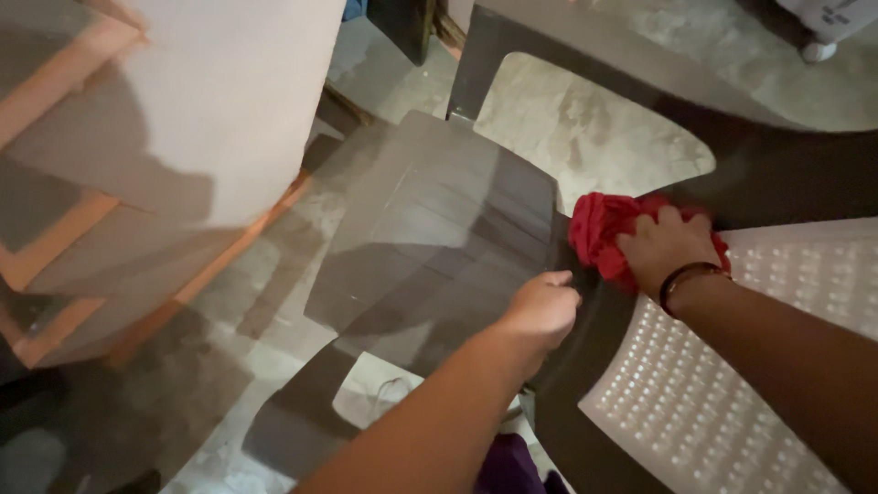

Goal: The person wipes a plastic chair with a red cloth, cleaning the seat, backrest, and legs. The chair is turned upside down to access the underside and legs, then returned upright.

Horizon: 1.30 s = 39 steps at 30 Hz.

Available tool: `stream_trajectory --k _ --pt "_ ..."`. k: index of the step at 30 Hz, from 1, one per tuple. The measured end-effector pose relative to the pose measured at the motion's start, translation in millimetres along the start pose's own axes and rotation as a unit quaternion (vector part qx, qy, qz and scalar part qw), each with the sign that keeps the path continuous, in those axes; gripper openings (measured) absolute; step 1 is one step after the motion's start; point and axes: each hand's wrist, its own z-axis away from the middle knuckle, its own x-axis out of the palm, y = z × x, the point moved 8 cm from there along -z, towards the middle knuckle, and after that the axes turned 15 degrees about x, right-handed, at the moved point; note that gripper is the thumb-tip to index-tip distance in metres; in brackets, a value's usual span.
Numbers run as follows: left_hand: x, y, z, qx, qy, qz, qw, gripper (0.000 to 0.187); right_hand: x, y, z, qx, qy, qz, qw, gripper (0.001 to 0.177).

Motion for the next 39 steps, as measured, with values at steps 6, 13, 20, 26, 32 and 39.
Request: stream_trajectory --k 6,13,20,26,32,39 --pt "-14.5 -43.1 -36.4 -0.011 0.043 -0.018 0.999 0.055 14.2 -28.6 -38.7 0.033 -0.002 -0.042 0.999 0.039" --pt "-31.7 -81.7 -50.2 -0.043 0.018 0.033 0.998 0.052 37.1 -57.5 -46.9 0.055 -0.042 -0.074 0.995 0.039" --pt "-33.6 -105.5 -64.8 0.084 0.023 0.010 0.996 0.055 37.8 -68.1 -4.3 0.067 -0.176 -0.100 0.977 0.043" --pt "-42.6 -46.9 -3.2 -0.046 0.005 0.026 0.999 0.057 40.1 -83.7 45.9 0.075 -0.304 -0.131 0.941 0.043" --pt "-50.0 -28.6 31.3 -0.082 0.004 0.014 0.997 0.054 51.1 -113.7 94.2 -0.038 -0.360 -0.131 0.923 0.051" --pt "-57.8 -10.1 59.2 -0.098 -0.022 -0.017 0.995 0.053 67.2 -129.1 127.2 -0.076 -0.362 -0.141 0.918 0.061"
